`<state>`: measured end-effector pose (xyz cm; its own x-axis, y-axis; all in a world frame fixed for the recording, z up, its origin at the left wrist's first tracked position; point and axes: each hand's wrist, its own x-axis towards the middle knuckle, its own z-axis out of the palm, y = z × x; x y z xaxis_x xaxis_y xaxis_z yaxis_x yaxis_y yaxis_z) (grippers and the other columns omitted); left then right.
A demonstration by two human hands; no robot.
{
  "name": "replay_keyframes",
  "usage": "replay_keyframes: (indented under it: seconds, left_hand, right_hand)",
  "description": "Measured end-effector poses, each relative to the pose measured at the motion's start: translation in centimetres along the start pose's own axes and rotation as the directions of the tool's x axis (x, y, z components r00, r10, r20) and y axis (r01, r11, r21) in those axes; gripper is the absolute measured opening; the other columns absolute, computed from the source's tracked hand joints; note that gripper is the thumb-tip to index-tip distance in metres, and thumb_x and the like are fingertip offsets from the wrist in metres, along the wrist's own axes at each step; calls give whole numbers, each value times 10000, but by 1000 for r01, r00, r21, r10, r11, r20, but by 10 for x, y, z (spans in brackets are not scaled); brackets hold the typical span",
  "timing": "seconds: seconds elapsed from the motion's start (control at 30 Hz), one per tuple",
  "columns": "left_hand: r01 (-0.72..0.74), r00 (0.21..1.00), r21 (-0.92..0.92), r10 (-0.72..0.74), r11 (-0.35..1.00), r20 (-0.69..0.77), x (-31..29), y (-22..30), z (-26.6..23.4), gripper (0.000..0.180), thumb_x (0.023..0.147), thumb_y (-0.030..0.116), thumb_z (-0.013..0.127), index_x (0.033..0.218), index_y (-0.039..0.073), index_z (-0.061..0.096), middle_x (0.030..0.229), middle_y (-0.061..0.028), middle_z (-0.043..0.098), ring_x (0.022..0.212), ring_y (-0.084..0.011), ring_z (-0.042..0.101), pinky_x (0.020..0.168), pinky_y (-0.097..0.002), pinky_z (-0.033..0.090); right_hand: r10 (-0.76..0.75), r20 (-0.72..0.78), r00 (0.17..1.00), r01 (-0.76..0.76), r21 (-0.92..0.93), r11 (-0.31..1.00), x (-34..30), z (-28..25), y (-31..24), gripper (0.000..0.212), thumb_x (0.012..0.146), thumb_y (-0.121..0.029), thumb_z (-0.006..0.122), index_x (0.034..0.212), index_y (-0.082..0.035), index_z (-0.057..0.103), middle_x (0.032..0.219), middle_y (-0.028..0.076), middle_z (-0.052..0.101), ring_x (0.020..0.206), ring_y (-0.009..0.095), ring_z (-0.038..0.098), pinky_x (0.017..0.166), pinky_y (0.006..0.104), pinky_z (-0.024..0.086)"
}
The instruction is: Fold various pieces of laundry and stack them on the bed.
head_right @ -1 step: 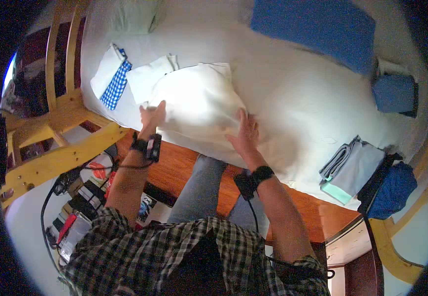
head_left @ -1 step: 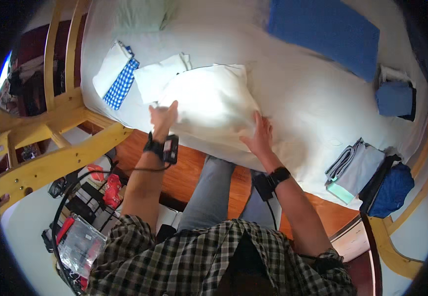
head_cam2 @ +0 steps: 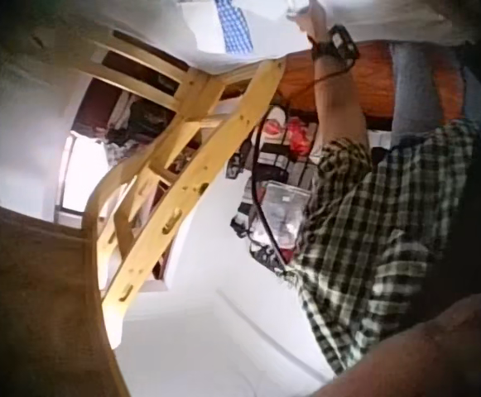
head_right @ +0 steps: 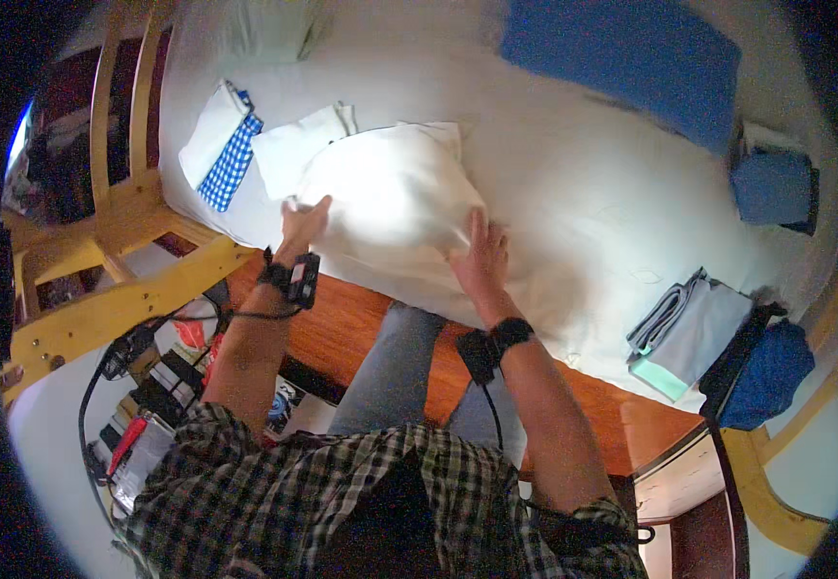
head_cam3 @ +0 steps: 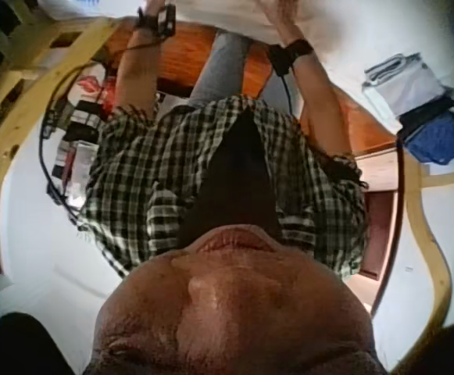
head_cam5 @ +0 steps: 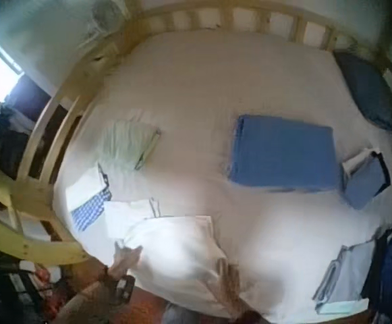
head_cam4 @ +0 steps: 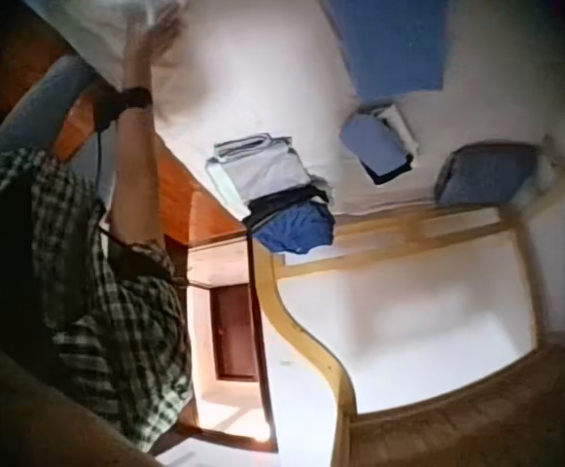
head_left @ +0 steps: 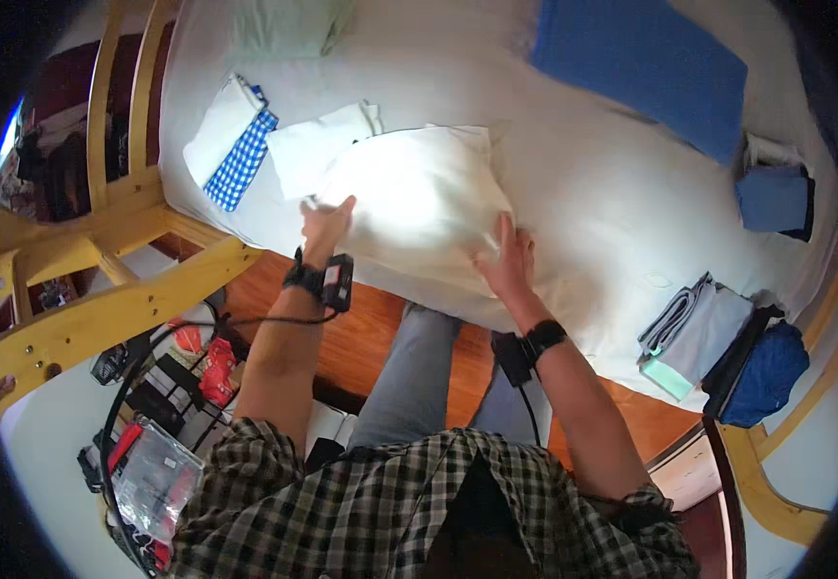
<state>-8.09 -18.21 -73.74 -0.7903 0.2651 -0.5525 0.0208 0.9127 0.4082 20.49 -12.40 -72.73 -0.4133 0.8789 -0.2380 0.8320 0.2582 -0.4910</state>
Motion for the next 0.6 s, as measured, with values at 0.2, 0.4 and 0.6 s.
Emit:
replay_keyframes:
  seconds: [0.2,0.4,0.6]
  left_hand:
    - [-156,958,-68,168,985,233,73,-49,-79,402,590,267,645,817,-55,562,769,-133,580,765,-213,547,707,-303,402]
    - [-187,775,-231,288,955,563,28,-2,-121,278,657,129,584,882,-33,559,794,-85,581,725,-164,539,687,-256,415]
    - [-17,552,-563,477,826,683,-53,78,-130,326,665,96,576,956,-37,516,839,-84,566,739,-140,528,694,-234,413]
  right_hand:
    - [170,73,983,-185,391,902,16,33,-83,553,654,-87,553,1144,-40,299,1101,198,421,981,338,433,837,352,353]
    - [424,340,840,-542,565,622,-6,-24,-71,337,664,-82,565,974,37,513,733,30,546,635,109,476,586,235,390]
    - [635,43,771,-406,802,438,-53,-172,-72,273,666,-46,559,926,34,544,769,72,574,662,122,520,596,221,414]
